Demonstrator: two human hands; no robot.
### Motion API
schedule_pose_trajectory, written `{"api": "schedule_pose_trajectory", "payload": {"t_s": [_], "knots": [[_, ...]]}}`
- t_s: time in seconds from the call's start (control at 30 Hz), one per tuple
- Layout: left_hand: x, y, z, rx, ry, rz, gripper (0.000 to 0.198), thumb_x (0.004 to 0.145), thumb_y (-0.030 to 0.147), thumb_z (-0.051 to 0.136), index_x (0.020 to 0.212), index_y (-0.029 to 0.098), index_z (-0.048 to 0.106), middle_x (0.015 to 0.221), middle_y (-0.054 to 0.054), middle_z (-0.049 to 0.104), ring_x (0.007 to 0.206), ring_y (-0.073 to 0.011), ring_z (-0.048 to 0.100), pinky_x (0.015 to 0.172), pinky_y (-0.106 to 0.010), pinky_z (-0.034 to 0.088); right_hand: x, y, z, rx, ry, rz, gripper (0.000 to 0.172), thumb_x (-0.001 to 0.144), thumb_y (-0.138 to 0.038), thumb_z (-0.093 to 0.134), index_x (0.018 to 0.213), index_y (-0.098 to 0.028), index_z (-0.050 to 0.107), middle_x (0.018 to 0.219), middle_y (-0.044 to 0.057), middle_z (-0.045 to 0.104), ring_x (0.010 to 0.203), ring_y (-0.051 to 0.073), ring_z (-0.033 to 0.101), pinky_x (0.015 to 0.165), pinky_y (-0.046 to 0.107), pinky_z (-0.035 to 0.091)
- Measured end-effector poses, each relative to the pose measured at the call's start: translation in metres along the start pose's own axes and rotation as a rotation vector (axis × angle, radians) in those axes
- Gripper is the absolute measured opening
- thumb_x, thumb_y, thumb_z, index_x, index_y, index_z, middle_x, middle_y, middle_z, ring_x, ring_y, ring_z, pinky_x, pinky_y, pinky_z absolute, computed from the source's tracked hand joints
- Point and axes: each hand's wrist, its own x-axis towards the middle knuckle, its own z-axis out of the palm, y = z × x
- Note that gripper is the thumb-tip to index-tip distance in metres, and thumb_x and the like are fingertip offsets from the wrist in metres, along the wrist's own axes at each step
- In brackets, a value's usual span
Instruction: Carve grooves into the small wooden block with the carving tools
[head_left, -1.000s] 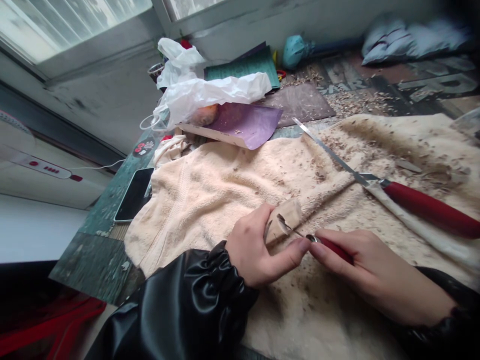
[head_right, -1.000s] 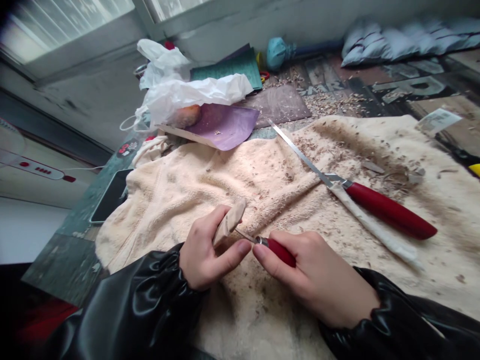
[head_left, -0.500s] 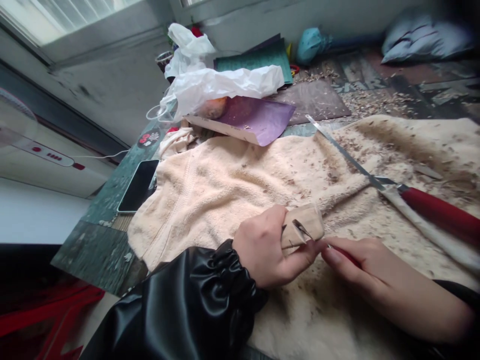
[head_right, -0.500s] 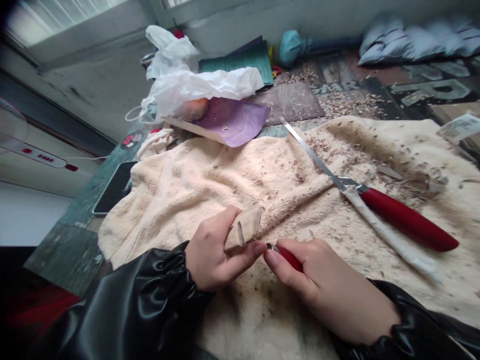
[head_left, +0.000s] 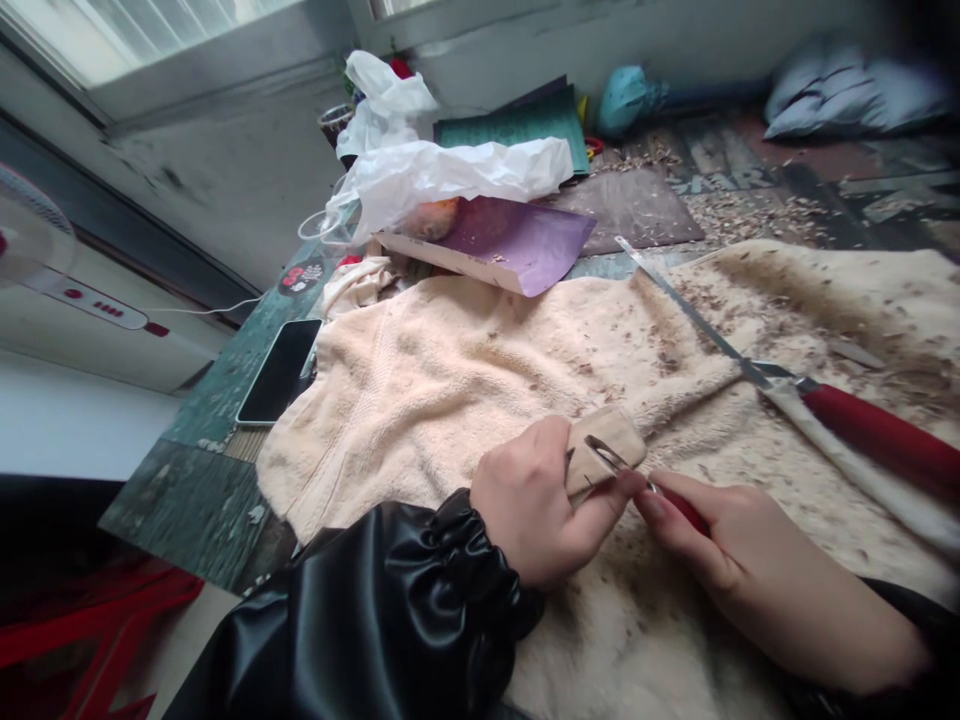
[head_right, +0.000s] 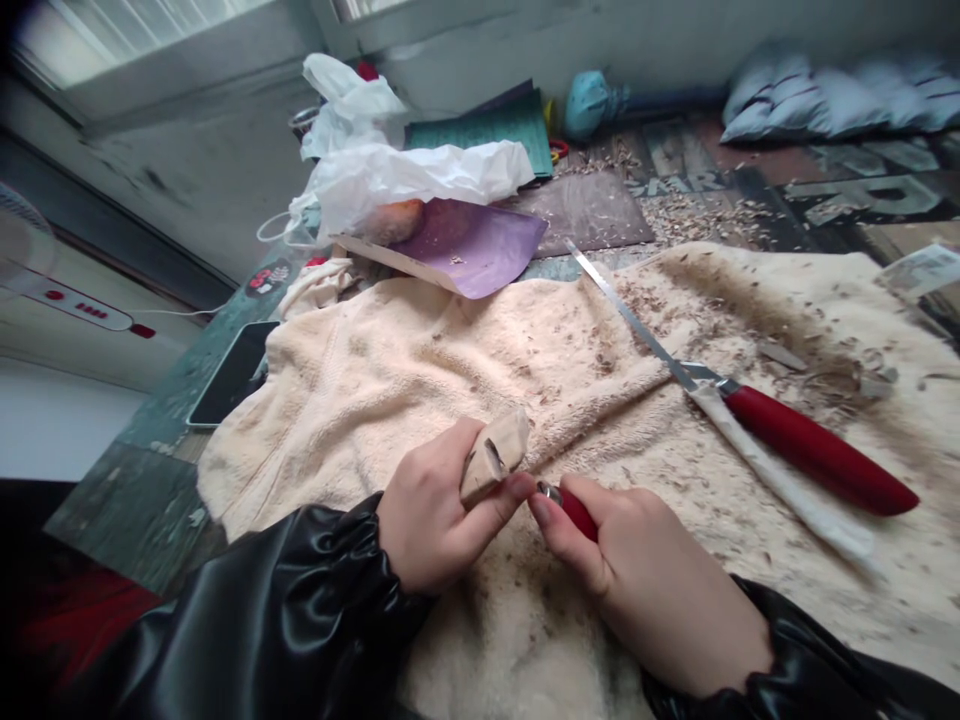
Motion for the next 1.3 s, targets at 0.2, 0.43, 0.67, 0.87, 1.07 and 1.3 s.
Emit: {"api": "schedule_pose_trajectory", "payload": {"t_s": [0.2,0.43,0.67,0.87,1.07,1.3], "knots": [[0.0,0.004,-0.001,0.009,-0.037,-0.096,0.042,0.083,0.06,0.041,0.077,0.019,0.045,0.073,-0.004,0.055,0.067,-0.0199,0.053,0.061,-0.032,0.039,-0.001,0.001,0.006,-0.115,-0.019,0.095,0.054,0.089,-0.063,0.024,0.059,-0.024,0.045,0.044,-0.001,0.053,0.04,0.016,0.052,0.04,0.027,0.036],[0.004,0.004,0.001,-0.088,-0.02,-0.14,0.04,0.082,0.06,0.045,0.079,0.02,0.043,0.071,-0.001,0.053,0.066,-0.019,0.052,0.061,-0.031,0.037,0.005,0.003,0.01,-0.247,0.168,-0.057,0.053,0.092,-0.058,0.024,0.058,-0.023,0.043,0.041,-0.003,0.049,0.034,0.014,0.049,0.038,0.025,0.033],[0.005,0.002,0.001,-0.146,0.014,-0.129,0.044,0.077,0.062,0.052,0.072,0.021,0.037,0.063,0.002,0.045,0.058,-0.0146,0.044,0.056,-0.029,0.032,0.006,0.005,-0.002,-0.153,0.1,-0.123,0.05,0.093,-0.053,0.03,0.057,-0.022,0.043,0.042,-0.004,0.047,0.035,0.011,0.046,0.038,0.024,0.032],[0.004,0.002,0.003,-0.133,0.03,-0.093,0.042,0.078,0.061,0.051,0.074,0.02,0.041,0.064,0.002,0.047,0.058,-0.015,0.046,0.055,-0.029,0.034,0.004,0.006,-0.002,-0.081,0.053,-0.11,0.047,0.093,-0.051,0.034,0.058,-0.022,0.043,0.042,-0.004,0.047,0.036,0.01,0.047,0.039,0.023,0.034],[0.0,0.002,0.005,-0.091,0.091,-0.044,0.04,0.078,0.059,0.05,0.082,0.02,0.046,0.068,-0.001,0.054,0.059,-0.0167,0.051,0.055,-0.03,0.036,0.001,0.0,0.0,0.097,-0.072,0.04,0.047,0.092,-0.054,0.031,0.061,-0.022,0.046,0.049,-0.001,0.054,0.045,0.013,0.053,0.044,0.025,0.038],[0.001,0.004,0.0,-0.135,0.052,-0.086,0.041,0.077,0.061,0.052,0.076,0.021,0.042,0.066,0.001,0.049,0.058,-0.0152,0.048,0.055,-0.029,0.035,0.001,-0.001,-0.002,0.182,-0.106,0.05,0.049,0.092,-0.056,0.031,0.06,-0.021,0.045,0.051,-0.001,0.054,0.045,0.012,0.05,0.045,0.025,0.037]]}}
